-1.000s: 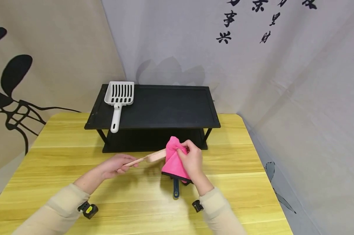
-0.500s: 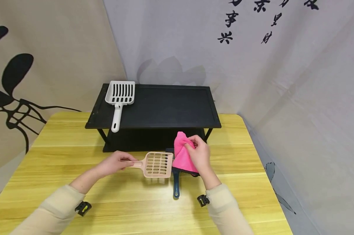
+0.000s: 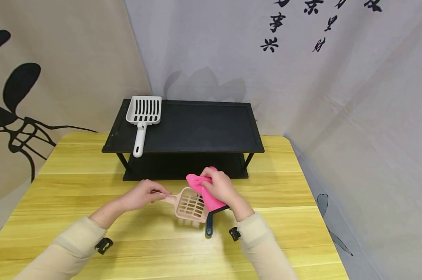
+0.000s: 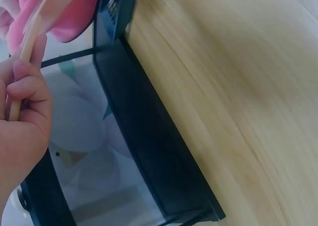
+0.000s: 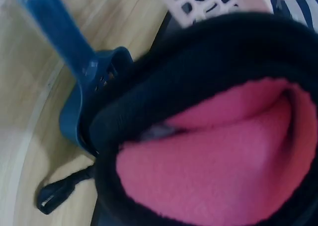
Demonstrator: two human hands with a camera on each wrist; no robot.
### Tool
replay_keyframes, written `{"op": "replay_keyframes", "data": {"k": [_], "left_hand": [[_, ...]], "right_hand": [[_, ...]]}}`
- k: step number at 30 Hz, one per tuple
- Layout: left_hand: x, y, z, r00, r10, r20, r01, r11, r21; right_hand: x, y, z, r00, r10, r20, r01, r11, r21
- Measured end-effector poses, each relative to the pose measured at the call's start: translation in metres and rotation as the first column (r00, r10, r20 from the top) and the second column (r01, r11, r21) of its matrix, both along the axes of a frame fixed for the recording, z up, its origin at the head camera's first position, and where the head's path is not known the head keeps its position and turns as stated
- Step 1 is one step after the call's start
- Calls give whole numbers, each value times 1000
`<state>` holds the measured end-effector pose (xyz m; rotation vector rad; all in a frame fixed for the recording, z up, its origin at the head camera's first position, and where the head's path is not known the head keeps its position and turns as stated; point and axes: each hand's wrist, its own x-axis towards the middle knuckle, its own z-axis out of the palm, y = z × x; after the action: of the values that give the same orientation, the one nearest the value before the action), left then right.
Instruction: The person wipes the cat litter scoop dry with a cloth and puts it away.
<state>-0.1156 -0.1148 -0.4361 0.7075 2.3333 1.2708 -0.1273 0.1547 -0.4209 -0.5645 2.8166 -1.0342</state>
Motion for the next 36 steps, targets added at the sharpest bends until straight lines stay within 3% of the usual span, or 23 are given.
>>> {"op": "replay_keyframes", "data": {"k": [5, 9, 14, 16, 19, 23, 26, 28, 33, 36], "left_hand": [[0, 0, 0, 1000, 14, -4, -14, 1000, 6], [-2, -3, 1, 999, 36, -15, -35, 999, 27], [-5, -10, 3, 997, 58, 60, -62, 997, 53], [-6, -12, 5, 994, 45, 99, -53, 996, 73], [-6, -13, 10, 993, -21, 116, 9, 995, 98], [-5, -7, 16, 989, -120, 92, 108, 987, 123], [-6, -3, 18, 989, -130, 71, 120, 984, 133], [-6, -2, 17, 991, -118, 64, 109, 985, 131], [-7, -4, 13, 992, -114, 58, 105, 986, 128], [-8, -5, 13, 993, -101, 64, 92, 986, 138]], "right_hand": [[-6, 12, -2, 990, 78, 118, -69, 995, -78], [-7, 19, 1, 987, 75, 145, -64, 995, -80], [-12, 39, 6, 975, 57, 215, -21, 986, -165], [-15, 48, 8, 965, 38, 259, 30, 967, -253], [-18, 53, 11, 946, 51, 321, 85, 915, -395], [-18, 44, 10, 916, 169, 363, 50, 851, -522], [-15, 32, 8, 898, 259, 354, -12, 821, -570], [-13, 26, 9, 899, 281, 335, -48, 824, -564], [-11, 20, 9, 907, 277, 316, -91, 864, -496], [-11, 19, 7, 885, 317, 341, -103, 847, -521]]}}
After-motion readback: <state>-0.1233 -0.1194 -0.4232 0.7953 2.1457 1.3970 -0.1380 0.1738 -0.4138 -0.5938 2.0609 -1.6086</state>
